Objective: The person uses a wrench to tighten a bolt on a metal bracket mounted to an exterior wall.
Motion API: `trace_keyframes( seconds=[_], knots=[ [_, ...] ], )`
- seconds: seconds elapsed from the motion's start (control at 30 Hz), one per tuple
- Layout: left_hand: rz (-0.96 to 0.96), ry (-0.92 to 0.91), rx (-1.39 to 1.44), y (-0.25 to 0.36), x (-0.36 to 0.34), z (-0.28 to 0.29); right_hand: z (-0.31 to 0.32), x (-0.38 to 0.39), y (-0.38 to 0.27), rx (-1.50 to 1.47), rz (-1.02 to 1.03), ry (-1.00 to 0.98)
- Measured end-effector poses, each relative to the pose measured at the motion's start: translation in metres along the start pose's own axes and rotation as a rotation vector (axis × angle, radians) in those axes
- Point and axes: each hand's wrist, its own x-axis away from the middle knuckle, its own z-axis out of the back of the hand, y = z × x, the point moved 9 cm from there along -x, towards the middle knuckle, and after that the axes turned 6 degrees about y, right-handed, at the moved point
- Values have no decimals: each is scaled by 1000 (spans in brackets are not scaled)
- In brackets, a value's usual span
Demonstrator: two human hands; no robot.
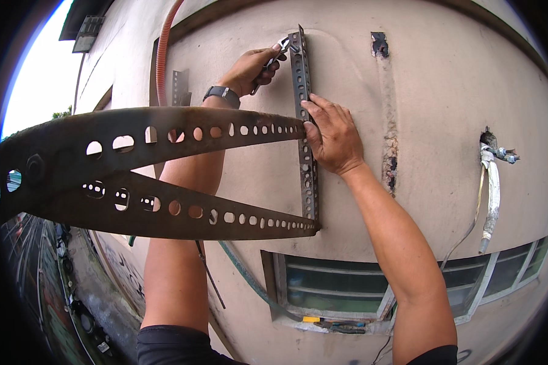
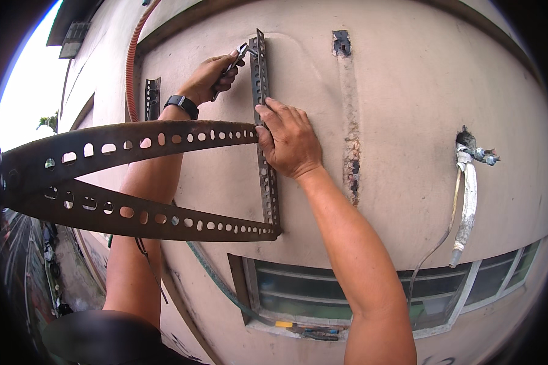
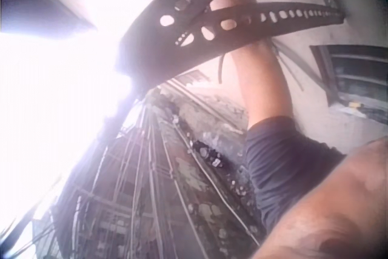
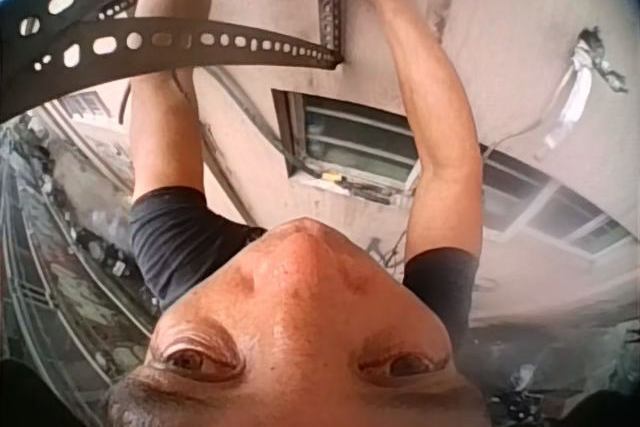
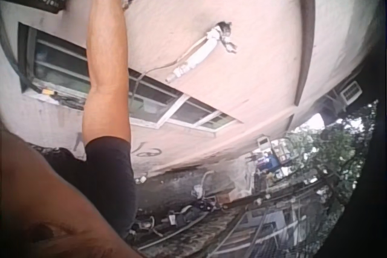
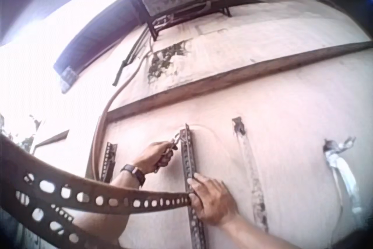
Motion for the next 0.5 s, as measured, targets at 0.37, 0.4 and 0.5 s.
trace_keyframes(
  seconds=[0.37, 0.4, 0.5],
  knots=[
    [-3, -40, -281, 13, -11, 19, -2, 2, -2, -8, -24, -2],
    [5, -37, -307, 17, -9, 25, -3, 1, -7, -16, -28, -1],
    [-35, 7, -405, 16, -9, 23, -5, 3, -5, 11, -27, -13]
  ],
)
